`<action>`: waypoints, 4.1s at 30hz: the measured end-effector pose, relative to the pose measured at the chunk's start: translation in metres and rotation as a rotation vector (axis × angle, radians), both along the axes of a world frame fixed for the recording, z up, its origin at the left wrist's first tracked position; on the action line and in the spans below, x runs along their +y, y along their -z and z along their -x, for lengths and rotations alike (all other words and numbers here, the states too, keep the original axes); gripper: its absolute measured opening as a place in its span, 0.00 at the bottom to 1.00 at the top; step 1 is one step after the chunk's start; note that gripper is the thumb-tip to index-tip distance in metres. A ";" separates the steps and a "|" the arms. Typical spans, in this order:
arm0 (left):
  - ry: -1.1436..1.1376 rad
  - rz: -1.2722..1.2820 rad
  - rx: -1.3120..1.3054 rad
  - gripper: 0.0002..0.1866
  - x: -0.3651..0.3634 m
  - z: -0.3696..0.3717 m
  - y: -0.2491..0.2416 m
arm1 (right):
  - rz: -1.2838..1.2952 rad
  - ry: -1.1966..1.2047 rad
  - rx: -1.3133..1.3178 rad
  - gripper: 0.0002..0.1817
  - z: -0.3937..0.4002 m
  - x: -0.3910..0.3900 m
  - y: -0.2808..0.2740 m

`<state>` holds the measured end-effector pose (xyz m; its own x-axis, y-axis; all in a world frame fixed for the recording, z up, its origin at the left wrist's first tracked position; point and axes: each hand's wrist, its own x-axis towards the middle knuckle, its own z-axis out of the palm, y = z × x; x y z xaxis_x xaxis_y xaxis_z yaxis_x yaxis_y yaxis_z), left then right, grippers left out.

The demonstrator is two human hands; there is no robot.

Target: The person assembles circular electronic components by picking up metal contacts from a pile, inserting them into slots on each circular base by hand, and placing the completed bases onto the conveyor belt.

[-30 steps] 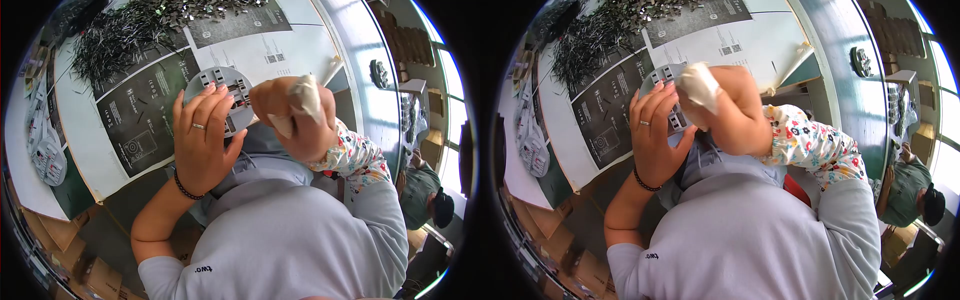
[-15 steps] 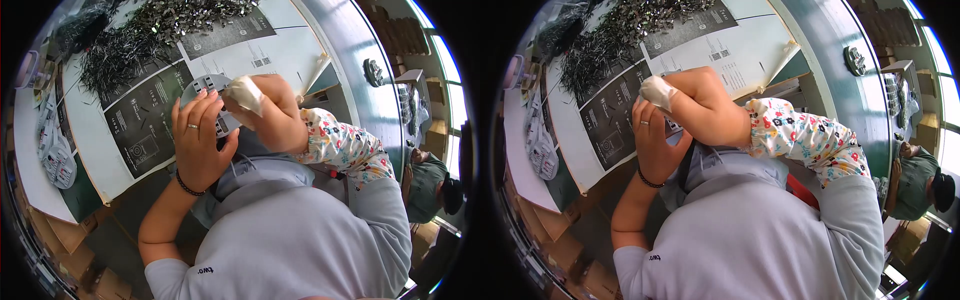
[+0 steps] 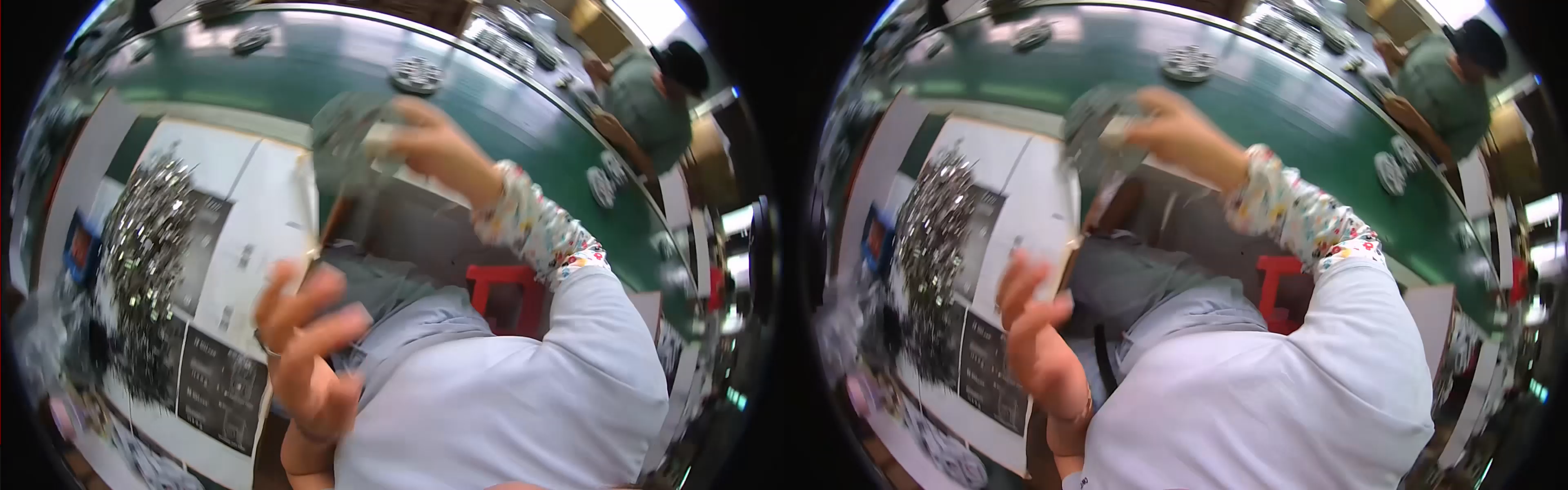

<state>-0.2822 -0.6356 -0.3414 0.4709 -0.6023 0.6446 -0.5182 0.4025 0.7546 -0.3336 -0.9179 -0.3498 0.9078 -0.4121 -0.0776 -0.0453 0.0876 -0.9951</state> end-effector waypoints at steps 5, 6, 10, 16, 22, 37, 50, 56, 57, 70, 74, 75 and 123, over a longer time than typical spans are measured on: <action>1.200 0.274 0.805 0.27 -0.044 0.038 -0.040 | 0.100 0.789 0.156 0.09 0.105 -0.241 0.051; 1.251 0.282 0.887 0.27 -0.050 0.047 -0.043 | -0.041 0.769 0.144 0.10 0.127 -0.276 0.057; 1.306 0.302 1.109 0.26 -0.071 0.079 -0.048 | 0.219 0.816 0.413 0.16 0.215 -0.344 0.093; 1.220 0.330 1.185 0.25 -0.087 0.086 -0.052 | 1.740 0.635 1.375 0.27 0.468 -0.452 0.118; 1.135 0.397 1.179 0.24 -0.081 0.086 -0.056 | 1.077 0.860 1.500 0.23 0.594 -0.418 0.159; 0.972 0.605 0.981 0.21 -0.029 0.084 -0.065 | 1.101 0.121 -0.084 0.13 0.011 -0.136 0.036; 0.558 0.862 0.678 0.20 0.021 0.081 -0.076 | 1.251 -1.009 -0.781 0.12 -0.171 0.349 0.016; 0.449 0.901 0.647 0.19 0.045 0.074 -0.073 | 1.294 -1.148 -0.728 0.08 -0.159 0.471 0.007; 0.447 0.904 0.659 0.19 0.048 0.071 -0.072 | 1.321 -1.194 -0.638 0.09 -0.163 0.473 0.007; 0.541 0.724 0.978 0.19 0.029 0.012 -0.045 | 0.833 0.030 0.145 0.17 -0.049 -0.101 0.024; 0.463 0.460 0.958 0.16 0.030 -0.020 -0.007 | 1.130 0.629 0.684 0.27 0.063 -0.286 0.058; 0.315 0.341 0.942 0.17 0.025 -0.023 -0.002 | 1.174 0.680 0.941 0.26 0.072 -0.315 0.068; -1.148 -0.422 -0.319 0.13 0.105 -0.071 0.028 | 0.597 -0.676 -0.692 0.18 -0.145 0.222 -0.013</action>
